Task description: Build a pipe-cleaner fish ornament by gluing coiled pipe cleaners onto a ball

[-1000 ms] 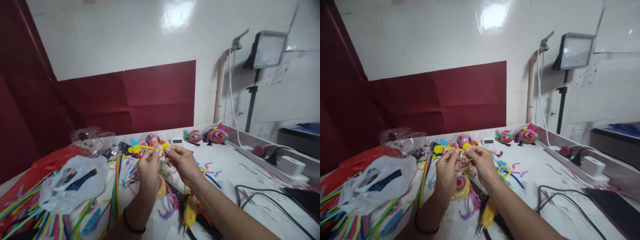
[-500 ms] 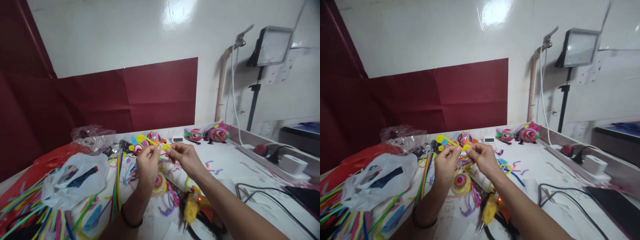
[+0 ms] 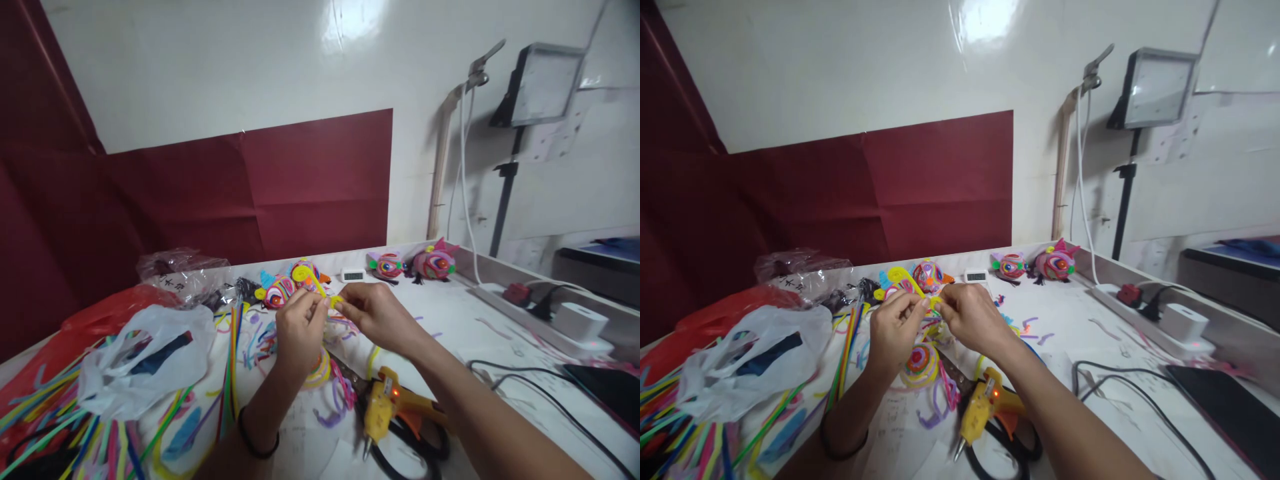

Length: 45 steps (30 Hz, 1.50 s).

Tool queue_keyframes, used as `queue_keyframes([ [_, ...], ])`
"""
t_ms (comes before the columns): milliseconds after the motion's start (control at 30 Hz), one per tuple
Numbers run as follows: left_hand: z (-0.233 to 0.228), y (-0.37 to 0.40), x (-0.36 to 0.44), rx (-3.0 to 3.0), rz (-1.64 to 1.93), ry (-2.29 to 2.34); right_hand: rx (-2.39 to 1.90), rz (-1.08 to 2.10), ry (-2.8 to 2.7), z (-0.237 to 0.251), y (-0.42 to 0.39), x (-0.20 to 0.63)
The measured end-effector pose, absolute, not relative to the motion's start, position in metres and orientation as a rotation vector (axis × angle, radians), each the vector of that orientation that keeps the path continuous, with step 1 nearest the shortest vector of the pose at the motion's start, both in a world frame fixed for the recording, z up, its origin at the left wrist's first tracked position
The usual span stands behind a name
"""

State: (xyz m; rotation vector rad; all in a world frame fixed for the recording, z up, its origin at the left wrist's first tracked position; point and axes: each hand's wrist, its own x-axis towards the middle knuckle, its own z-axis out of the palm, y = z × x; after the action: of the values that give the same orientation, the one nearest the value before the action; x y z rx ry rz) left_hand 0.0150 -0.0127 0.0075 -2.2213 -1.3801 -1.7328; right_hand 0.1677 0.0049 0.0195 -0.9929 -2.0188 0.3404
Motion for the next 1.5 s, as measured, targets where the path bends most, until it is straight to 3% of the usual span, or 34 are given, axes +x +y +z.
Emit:
queue_keyframes([
  [133,0.005,-0.011,0.015,-2.231,-1.852,-1.444,-0.966,0.332,-1.991,0.018,0.006,0.168],
  [367,-0.008,0.001,0.017,-2.083,-2.690,-1.699,-0.755,0.980,-1.482,0.002,0.015,0.144],
  [567,-0.007,0.003,0.019,-2.008,-2.798,-1.684,-0.750,1.059,-1.324,0.005,0.009,0.138],
  [933,-0.006,0.004,0.016,-2.004,-2.604,-1.659,-0.807,1.023,-1.442,0.003,0.012,0.141],
  [1500,-0.006,-0.005,0.018,-2.185,-1.736,-1.373,-1.092,0.584,-1.906,0.010,0.010,0.160],
])
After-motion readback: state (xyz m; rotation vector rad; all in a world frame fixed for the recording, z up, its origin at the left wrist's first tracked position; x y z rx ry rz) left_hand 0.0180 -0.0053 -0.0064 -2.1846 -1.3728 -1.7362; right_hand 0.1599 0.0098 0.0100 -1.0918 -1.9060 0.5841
